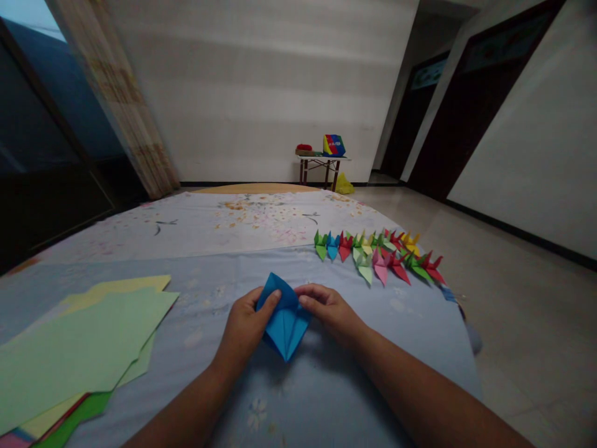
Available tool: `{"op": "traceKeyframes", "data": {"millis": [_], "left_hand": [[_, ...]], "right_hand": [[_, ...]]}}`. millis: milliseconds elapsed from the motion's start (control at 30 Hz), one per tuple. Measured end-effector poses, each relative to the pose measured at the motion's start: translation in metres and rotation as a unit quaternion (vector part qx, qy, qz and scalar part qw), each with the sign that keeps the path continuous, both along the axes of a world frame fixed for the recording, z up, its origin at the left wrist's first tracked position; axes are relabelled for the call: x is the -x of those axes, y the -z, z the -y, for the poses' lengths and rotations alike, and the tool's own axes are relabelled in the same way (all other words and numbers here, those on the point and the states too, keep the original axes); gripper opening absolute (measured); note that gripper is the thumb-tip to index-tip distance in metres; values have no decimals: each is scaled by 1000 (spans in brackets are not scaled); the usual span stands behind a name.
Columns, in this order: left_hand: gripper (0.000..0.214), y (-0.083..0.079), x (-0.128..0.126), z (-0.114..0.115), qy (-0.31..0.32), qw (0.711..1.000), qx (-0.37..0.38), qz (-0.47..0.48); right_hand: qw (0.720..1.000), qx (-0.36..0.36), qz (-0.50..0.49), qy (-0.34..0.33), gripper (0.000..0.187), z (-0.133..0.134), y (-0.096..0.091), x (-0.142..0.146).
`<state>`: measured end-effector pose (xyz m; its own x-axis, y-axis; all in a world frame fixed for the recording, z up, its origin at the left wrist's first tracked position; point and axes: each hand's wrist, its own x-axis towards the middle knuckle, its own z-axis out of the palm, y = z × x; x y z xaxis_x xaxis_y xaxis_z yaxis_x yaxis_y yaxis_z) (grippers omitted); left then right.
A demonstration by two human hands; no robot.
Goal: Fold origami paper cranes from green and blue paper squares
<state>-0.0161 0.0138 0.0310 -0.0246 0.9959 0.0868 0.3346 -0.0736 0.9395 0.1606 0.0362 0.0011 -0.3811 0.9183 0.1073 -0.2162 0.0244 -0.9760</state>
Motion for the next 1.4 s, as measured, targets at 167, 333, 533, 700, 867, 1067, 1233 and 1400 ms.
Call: {"op": "traceKeyframes", "data": {"millis": [167, 333, 533, 700, 867, 1067, 1233, 1400], "left_hand": [[35, 3, -2, 3, 18, 1000, -8, 2], [35, 4, -5, 3, 29, 999, 4, 12], [36, -6, -7, 3, 41, 999, 29, 19], [36, -14, -6, 3, 54, 996, 49, 43], [35, -13, -6, 2, 28, 996, 57, 56], [37, -16, -2, 1, 37, 995, 35, 89], [31, -23, 6, -2, 89, 990, 45, 99], [22, -23, 14, -7, 137, 981, 74, 115]], "right_hand": [[998, 47, -34, -34, 33, 3, -5, 1], [995, 83, -40, -36, 37, 3, -6, 3], [994, 99, -44, -27, 39, 0, -3, 4], [994, 98, -39, -34, 42, 0, -1, 4], [994, 101, -35, -38, 45, 0, 1, 5], [993, 110, -27, -40, 42, 2, -4, 5], [990, 125, -37, -57, 43, 3, -6, 5], [986, 141, -32, -86, 42, 5, -7, 5]]}}
